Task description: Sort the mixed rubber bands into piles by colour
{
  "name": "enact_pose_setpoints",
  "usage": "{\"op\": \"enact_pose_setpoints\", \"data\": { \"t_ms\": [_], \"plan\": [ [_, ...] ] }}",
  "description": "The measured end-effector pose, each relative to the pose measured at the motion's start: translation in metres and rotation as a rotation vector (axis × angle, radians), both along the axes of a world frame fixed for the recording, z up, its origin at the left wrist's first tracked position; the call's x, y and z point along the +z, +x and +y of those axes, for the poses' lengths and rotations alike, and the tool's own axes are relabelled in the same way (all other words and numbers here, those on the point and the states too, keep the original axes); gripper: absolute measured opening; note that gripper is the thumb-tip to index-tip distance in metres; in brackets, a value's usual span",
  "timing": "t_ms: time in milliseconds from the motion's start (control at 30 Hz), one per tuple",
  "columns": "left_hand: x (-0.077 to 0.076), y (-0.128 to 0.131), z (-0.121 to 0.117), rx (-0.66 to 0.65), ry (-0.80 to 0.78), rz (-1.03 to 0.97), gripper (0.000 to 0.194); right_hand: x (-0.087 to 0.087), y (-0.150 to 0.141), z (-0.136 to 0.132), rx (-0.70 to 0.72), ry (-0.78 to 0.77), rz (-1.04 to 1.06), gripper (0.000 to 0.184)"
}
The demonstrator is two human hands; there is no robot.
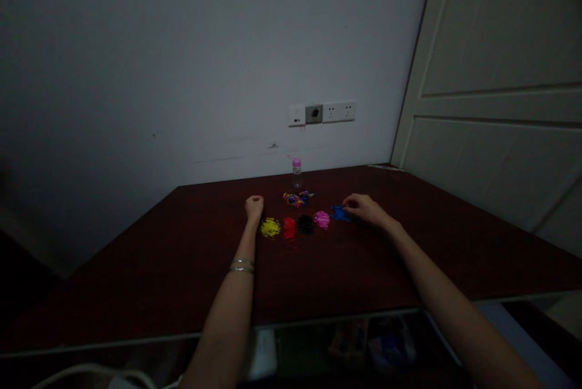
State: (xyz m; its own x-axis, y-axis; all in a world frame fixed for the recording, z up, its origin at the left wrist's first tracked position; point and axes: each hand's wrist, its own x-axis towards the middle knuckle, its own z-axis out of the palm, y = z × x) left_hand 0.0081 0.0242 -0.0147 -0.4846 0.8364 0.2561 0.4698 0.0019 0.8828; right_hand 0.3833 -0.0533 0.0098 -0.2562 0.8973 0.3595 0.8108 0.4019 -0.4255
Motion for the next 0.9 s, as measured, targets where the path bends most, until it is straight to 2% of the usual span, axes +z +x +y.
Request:
{"op": "enact_pose_setpoints", "data": {
  "t_ms": [67, 133, 233, 367, 567, 700, 900],
  "plan": [
    [0.004, 0.004, -0.001, -0.007, -0.009, -0.006, 0.02, 0.001, 0.0, -0.001, -0.014, 0.006, 0.012, 0.02],
    [0.01, 0.011, -0.002, -0.067, -0.006, -0.022, 0.021, 0.001, -0.001, -0.002, -0.019, 0.01, 0.018, 0.02],
    [0.022, 0.024, -0.006, -0.264, -0.017, -0.004, 0.023, 0.003, -0.001, -0.002, -0.021, 0.014, 0.013, 0.02],
    [0.032, 0.041, -0.008, -0.479, -0.109, 0.21, 0.018, 0.003, 0.0, -0.002, -0.023, 0.009, 0.006, 0.02],
    [0.035, 0.048, -0.004, -0.516, -0.206, 0.473, 0.01, 0.007, -0.003, -0.005, -0.013, 0.017, -0.018, 0.02],
    [0.034, 0.045, 0.003, -0.539, -0.196, 0.529, 0.012, 0.01, -0.006, -0.01, -0.016, 0.025, -0.025, 0.018],
    [0.026, 0.049, 0.016, -0.675, -0.192, 0.587, 0.011, 0.011, -0.007, -0.011, -0.027, 0.028, -0.041, 0.019]
  ]
}}
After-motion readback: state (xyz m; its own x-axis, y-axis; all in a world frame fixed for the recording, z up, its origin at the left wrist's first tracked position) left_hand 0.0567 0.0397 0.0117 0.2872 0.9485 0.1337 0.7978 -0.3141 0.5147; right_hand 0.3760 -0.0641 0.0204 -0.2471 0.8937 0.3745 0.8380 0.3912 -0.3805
